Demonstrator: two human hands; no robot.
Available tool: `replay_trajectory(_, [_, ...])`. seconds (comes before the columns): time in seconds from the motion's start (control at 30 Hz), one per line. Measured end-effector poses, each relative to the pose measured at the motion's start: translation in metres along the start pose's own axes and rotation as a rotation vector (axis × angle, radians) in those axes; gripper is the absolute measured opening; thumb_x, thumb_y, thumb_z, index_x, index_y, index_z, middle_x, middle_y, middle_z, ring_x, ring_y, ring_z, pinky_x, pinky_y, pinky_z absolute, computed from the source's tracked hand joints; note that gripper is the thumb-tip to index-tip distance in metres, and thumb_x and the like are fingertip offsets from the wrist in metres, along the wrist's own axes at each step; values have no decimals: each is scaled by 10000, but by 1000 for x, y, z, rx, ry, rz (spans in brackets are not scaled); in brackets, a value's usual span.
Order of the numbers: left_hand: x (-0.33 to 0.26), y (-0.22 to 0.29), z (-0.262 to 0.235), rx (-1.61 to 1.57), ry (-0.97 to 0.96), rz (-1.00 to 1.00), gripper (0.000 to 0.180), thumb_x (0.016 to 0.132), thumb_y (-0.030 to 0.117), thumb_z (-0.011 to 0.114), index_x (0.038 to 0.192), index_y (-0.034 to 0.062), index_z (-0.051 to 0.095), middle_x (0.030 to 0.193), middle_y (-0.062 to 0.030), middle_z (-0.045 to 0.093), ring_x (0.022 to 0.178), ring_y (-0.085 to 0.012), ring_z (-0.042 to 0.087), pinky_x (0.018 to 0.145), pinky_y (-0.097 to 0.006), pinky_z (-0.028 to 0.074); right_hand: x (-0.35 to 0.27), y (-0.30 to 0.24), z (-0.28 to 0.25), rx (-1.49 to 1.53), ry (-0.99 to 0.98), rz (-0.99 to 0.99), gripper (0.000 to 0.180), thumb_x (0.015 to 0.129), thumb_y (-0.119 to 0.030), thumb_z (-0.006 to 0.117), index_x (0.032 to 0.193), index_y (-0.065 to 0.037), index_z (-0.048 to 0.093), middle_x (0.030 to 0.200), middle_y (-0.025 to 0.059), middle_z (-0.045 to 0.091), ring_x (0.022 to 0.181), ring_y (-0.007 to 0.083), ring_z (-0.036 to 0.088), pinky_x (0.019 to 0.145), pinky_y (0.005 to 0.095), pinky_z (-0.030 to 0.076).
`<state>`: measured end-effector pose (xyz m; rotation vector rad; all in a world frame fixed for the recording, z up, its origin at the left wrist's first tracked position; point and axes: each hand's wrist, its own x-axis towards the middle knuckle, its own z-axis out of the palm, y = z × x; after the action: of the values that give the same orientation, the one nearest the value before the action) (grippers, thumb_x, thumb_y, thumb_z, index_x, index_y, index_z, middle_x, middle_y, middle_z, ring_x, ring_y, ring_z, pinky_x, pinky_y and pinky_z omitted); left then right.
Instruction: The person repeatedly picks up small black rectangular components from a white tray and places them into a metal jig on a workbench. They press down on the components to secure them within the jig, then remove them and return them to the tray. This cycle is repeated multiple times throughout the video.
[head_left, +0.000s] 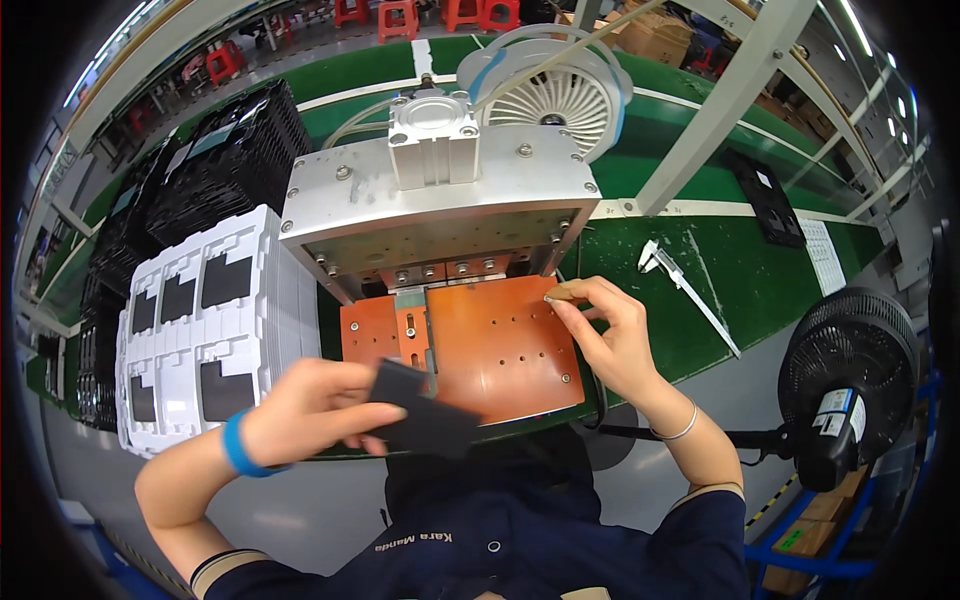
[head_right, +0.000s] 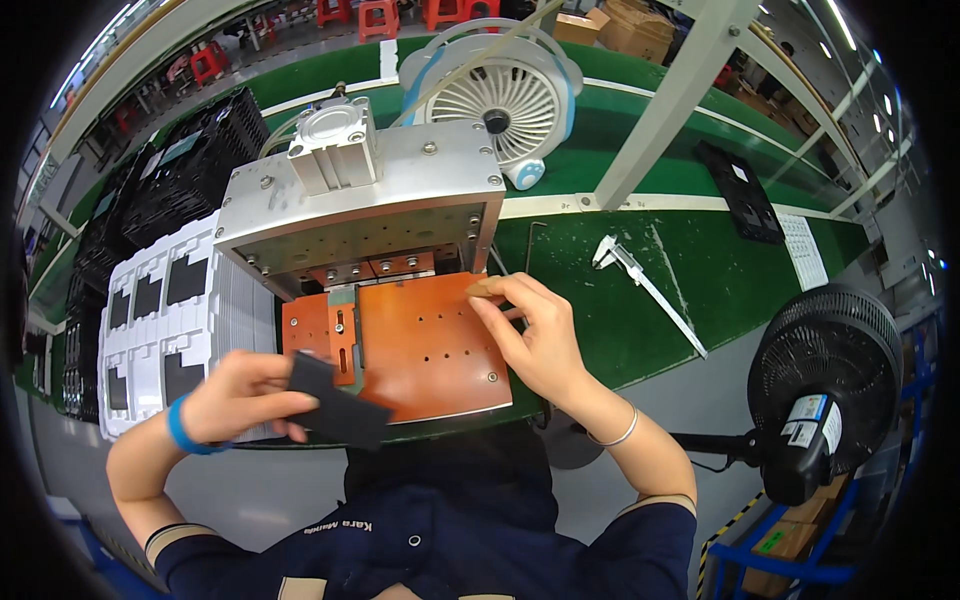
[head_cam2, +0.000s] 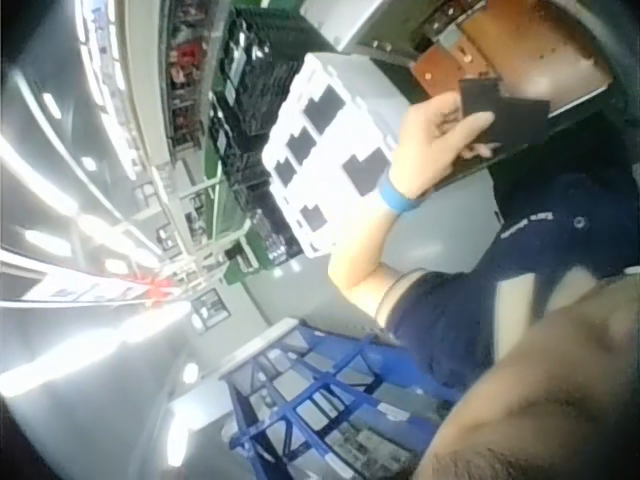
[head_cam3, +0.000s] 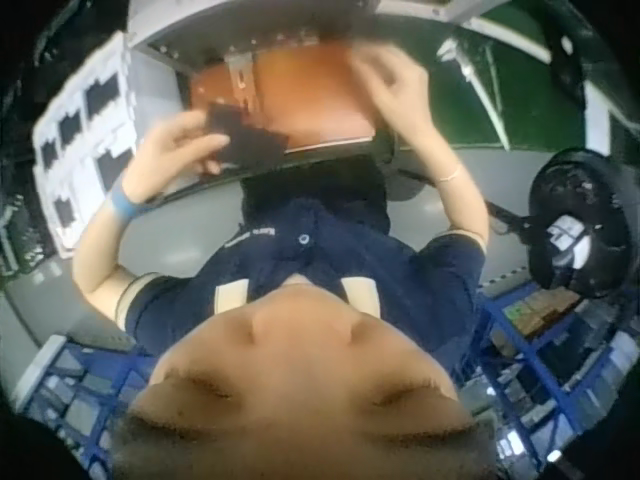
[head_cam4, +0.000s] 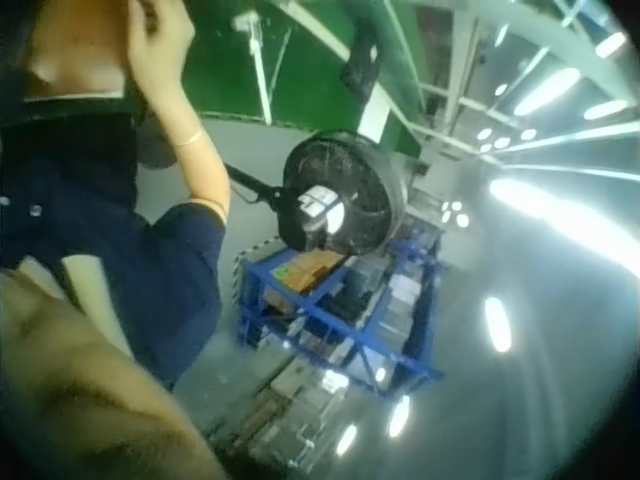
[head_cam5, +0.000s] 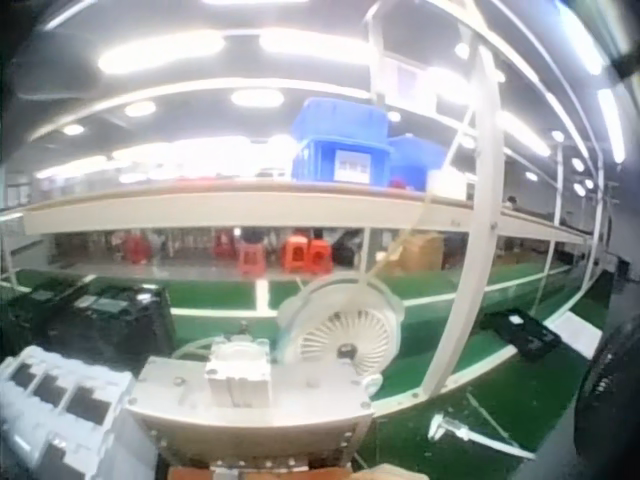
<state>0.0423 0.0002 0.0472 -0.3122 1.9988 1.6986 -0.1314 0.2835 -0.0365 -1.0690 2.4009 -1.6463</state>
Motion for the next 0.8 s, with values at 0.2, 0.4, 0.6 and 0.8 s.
replay_trajectory(0.2, [-98,-58,-56,-45,694,292,122,932,68,647,948,-52,657,793,-73,682,613,-119,659,515,-237,555,3,0,7,-431,-144,-330,236,835,-111,754,1064,-61,727,1105,80,670,1018,303,600,914,391,486])
replay_trajectory(0.4, [-184,-97,-114,-28,1276,224,247,1001,229,635,1090,1,667,855,-10,664,605,-55,595,547,-194,488,5,-7,19,-610,-116,-289,429,824,-160,751,1215,-7,663,1288,139,606,1139,365,559,989,457,450])
replay_trajectory(0.6, [-207,-131,-153,-178,1262,50,229,981,281,683,1034,58,690,880,31,691,636,-24,642,571,-155,520,0,-22,29,-472,-105,-424,342,783,-18,766,1115,14,690,1176,148,654,1049,340,602,914,415,489])
replay_trajectory(0.8, [-170,-145,-141,266,1164,-194,259,863,280,800,837,43,700,761,2,668,566,-96,625,497,-244,447,21,-85,69,-179,-324,-478,230,788,-46,783,1013,-32,732,968,96,725,861,274,654,783,361,516])
